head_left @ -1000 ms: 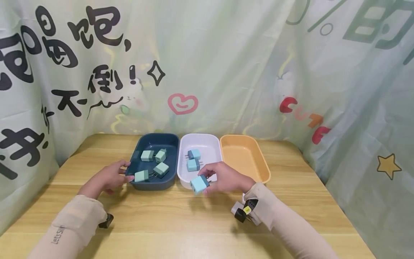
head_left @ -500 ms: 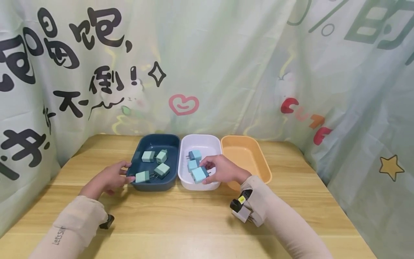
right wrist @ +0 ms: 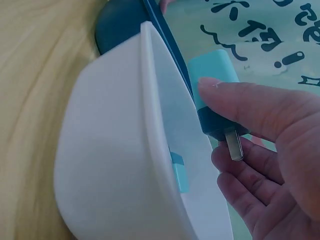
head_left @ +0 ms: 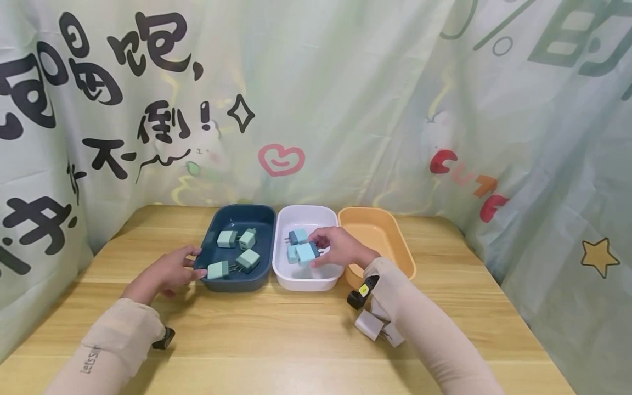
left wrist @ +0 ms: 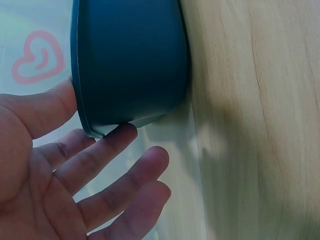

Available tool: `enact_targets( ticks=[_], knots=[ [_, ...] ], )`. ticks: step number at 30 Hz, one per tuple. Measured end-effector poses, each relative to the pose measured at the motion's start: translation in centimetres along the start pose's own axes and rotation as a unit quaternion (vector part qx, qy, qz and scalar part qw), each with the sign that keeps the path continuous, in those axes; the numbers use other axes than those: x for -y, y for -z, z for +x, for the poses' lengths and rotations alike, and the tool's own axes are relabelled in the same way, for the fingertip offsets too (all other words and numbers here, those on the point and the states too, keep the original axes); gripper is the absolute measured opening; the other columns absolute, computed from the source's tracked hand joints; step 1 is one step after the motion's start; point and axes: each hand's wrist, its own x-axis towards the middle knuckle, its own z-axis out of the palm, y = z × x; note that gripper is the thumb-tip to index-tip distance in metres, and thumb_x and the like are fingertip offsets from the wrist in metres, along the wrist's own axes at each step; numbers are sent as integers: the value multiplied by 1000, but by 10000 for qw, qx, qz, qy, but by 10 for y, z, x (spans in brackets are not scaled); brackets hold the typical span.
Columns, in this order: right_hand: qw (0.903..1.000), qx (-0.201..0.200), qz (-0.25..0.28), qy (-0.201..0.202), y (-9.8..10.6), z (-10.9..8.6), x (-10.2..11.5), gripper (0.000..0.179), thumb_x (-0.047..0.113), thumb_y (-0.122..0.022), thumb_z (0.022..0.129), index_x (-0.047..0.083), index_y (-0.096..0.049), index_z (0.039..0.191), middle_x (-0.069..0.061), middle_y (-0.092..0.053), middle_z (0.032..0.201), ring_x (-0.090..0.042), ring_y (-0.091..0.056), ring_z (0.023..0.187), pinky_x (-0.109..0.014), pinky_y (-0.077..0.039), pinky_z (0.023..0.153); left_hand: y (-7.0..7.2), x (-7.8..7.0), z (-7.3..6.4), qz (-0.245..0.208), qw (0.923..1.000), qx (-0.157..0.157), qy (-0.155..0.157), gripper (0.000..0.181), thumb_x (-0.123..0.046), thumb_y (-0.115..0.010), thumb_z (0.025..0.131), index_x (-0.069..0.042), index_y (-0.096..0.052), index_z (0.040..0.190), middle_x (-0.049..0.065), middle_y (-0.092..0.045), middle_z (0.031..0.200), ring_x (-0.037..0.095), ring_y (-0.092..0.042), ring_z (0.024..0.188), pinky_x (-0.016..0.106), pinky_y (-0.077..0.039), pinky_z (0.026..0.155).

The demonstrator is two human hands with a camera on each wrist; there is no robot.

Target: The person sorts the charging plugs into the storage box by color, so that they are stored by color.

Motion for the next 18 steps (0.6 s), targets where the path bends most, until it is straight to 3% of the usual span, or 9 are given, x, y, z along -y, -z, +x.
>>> enact_targets(
  ticks=[9, 18],
  knots=[
    [9994, -122, 57, -304, 3, 11, -8, 45, 15, -88, 71, 8, -64, 109, -5, -66, 97, -18, -60, 86, -30, -51, 82, 0, 2, -1, -29, 10000, -18, -78, 74, -30, -69, 91, -2, -28, 145, 36, -35, 142, 41, -58, 103, 45, -55, 62],
    [9970, -115, 37, -761, 10, 25, -12, 46, 18, -88, 72, 3, -64, 108, -6, -65, 98, -20, -60, 90, -31, -51, 86, 0, 3, 0, -28, 9999, -57, -118, 73, -30, -69, 91, -2, -29, 145, 36, -36, 141, 42, -58, 103, 45, -55, 61]
  ],
)
